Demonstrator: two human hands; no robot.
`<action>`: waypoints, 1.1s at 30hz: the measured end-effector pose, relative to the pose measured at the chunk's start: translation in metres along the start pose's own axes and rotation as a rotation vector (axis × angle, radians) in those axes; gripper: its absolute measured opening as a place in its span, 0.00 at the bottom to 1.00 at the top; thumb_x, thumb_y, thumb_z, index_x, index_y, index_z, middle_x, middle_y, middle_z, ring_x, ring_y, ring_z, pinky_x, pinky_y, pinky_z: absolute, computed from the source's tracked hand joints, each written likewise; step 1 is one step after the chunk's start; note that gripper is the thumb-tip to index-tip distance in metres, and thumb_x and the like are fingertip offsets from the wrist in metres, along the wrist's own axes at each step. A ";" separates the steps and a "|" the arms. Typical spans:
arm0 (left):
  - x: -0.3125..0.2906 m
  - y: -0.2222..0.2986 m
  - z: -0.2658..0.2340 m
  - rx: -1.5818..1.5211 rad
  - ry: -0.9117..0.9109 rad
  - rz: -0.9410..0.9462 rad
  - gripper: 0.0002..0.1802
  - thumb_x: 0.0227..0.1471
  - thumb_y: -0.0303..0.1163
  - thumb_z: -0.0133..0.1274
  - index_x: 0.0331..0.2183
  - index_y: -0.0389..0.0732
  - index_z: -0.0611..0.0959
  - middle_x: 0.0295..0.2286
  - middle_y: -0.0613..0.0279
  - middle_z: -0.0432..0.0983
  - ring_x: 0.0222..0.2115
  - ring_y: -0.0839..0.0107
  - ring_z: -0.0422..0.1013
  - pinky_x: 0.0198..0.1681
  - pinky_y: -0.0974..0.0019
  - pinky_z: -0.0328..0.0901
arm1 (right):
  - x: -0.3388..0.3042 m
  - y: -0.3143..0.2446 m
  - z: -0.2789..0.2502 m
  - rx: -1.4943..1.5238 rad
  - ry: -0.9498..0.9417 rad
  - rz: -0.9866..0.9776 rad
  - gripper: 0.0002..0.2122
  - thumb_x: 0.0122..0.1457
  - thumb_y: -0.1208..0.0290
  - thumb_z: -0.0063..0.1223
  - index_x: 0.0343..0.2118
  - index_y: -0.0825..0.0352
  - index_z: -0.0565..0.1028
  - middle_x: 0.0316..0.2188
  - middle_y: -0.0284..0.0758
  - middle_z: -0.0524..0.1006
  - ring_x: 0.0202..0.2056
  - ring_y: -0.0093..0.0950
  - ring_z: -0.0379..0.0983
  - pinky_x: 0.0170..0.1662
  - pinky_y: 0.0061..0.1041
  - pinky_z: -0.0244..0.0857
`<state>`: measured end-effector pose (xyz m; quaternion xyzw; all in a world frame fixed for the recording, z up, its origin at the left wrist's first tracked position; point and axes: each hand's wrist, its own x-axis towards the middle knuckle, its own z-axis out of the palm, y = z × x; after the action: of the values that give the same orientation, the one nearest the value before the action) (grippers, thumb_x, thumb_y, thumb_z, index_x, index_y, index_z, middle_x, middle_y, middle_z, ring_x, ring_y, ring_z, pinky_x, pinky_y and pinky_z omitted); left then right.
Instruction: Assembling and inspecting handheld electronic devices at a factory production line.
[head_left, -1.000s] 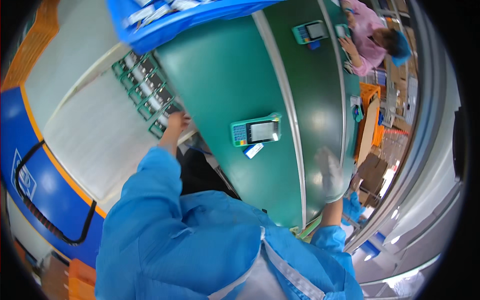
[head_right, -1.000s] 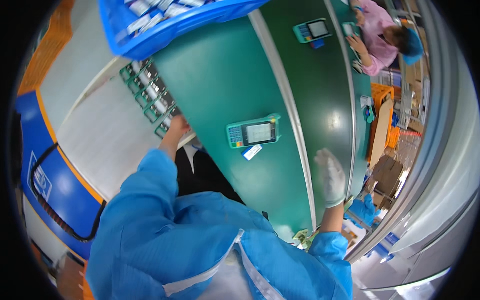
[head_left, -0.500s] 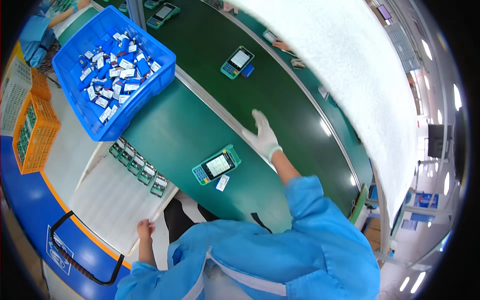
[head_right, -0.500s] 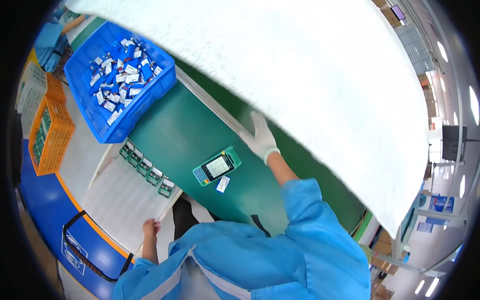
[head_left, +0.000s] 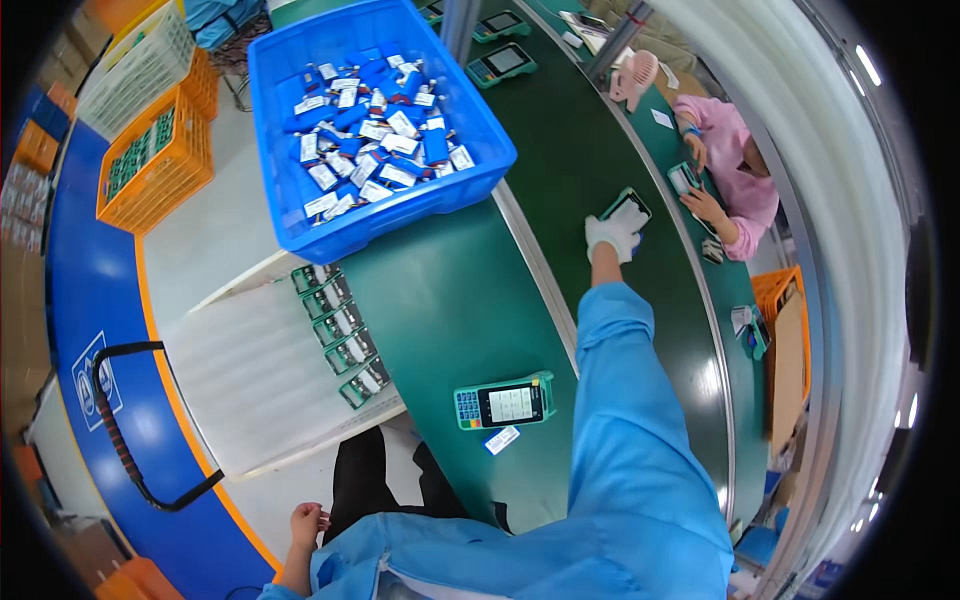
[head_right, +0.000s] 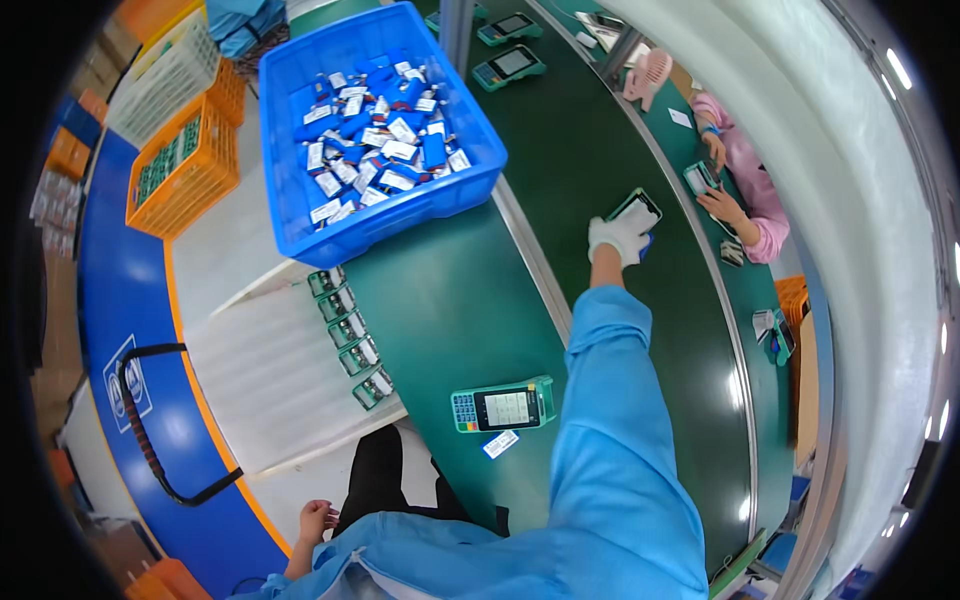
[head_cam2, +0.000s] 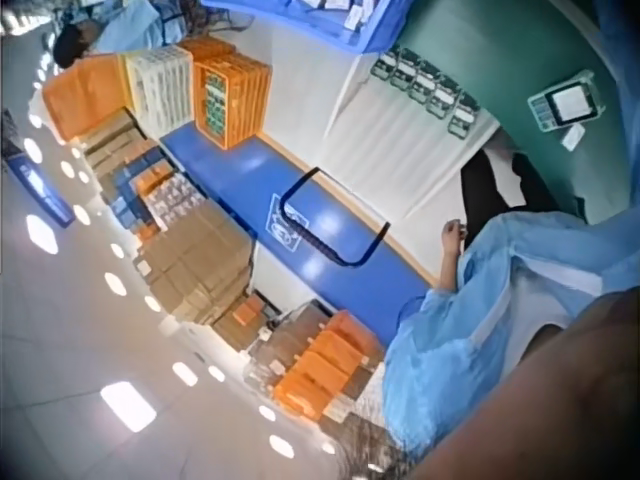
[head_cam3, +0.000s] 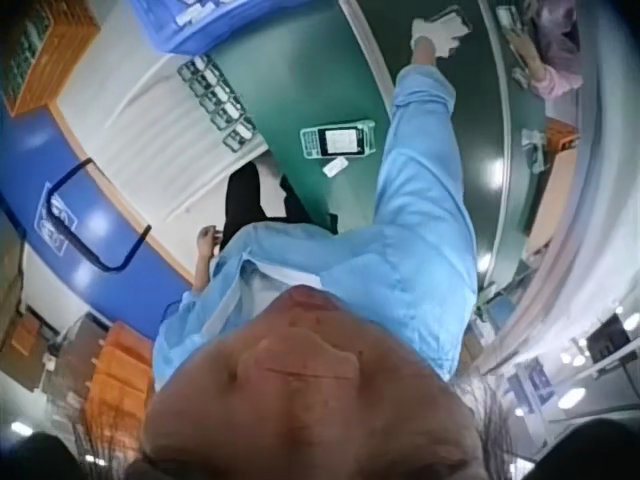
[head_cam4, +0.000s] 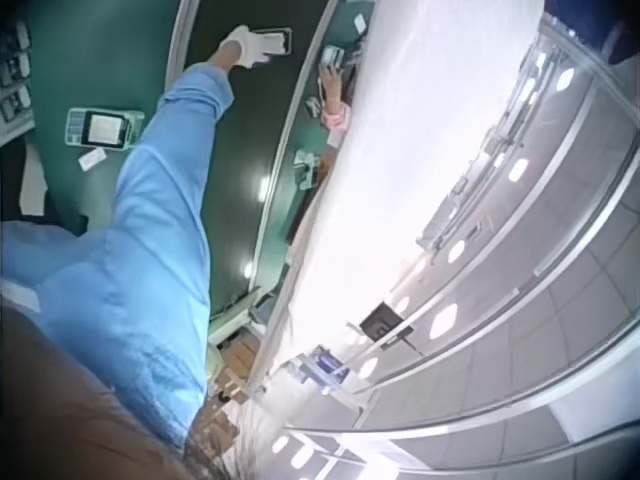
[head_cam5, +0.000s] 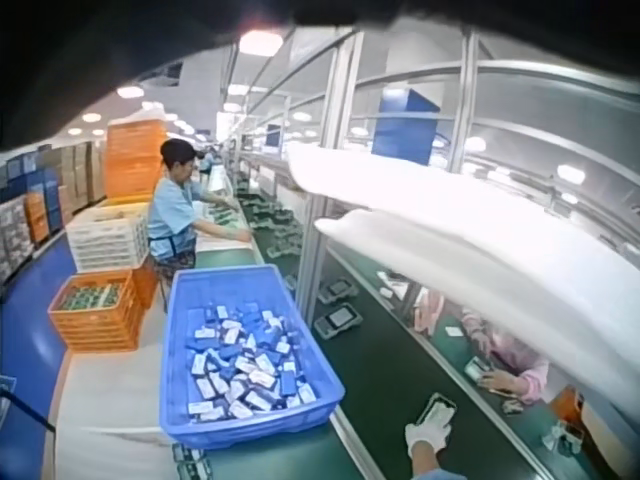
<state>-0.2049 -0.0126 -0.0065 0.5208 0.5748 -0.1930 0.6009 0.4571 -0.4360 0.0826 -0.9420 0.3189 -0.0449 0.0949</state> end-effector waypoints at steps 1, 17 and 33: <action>0.000 -0.006 -0.004 -0.019 0.015 -0.020 0.08 0.56 0.29 0.45 0.37 0.35 0.74 0.25 0.53 0.77 0.17 0.69 0.72 0.19 0.71 0.68 | 0.002 0.008 -0.005 0.086 -0.013 -0.058 0.46 0.42 0.60 0.63 0.65 0.57 0.49 0.65 0.42 0.45 0.57 0.45 0.59 0.55 0.45 0.64; -0.148 0.279 0.188 -0.105 -1.163 0.355 0.20 0.61 0.44 0.47 0.46 0.38 0.74 0.39 0.61 0.75 0.40 0.72 0.72 0.44 0.65 0.69 | -0.320 0.055 -0.184 1.805 -1.377 -0.188 0.34 0.47 0.74 0.50 0.59 0.72 0.55 0.53 0.52 0.66 0.52 0.46 0.68 0.58 0.42 0.61; -0.266 0.315 0.128 0.750 -0.186 1.617 0.31 0.50 0.28 0.46 0.57 0.38 0.61 0.30 0.42 0.75 0.29 0.45 0.72 0.32 0.46 0.65 | -0.379 0.015 -0.251 0.442 0.286 -1.262 0.26 0.40 0.61 0.61 0.48 0.55 0.76 0.58 0.44 0.60 0.59 0.59 0.50 0.59 0.60 0.41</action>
<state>0.0491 -0.0984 0.3315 0.9111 -0.1196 0.0727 0.3876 0.1114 -0.2545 0.3160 -0.8910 -0.2985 -0.2795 0.1975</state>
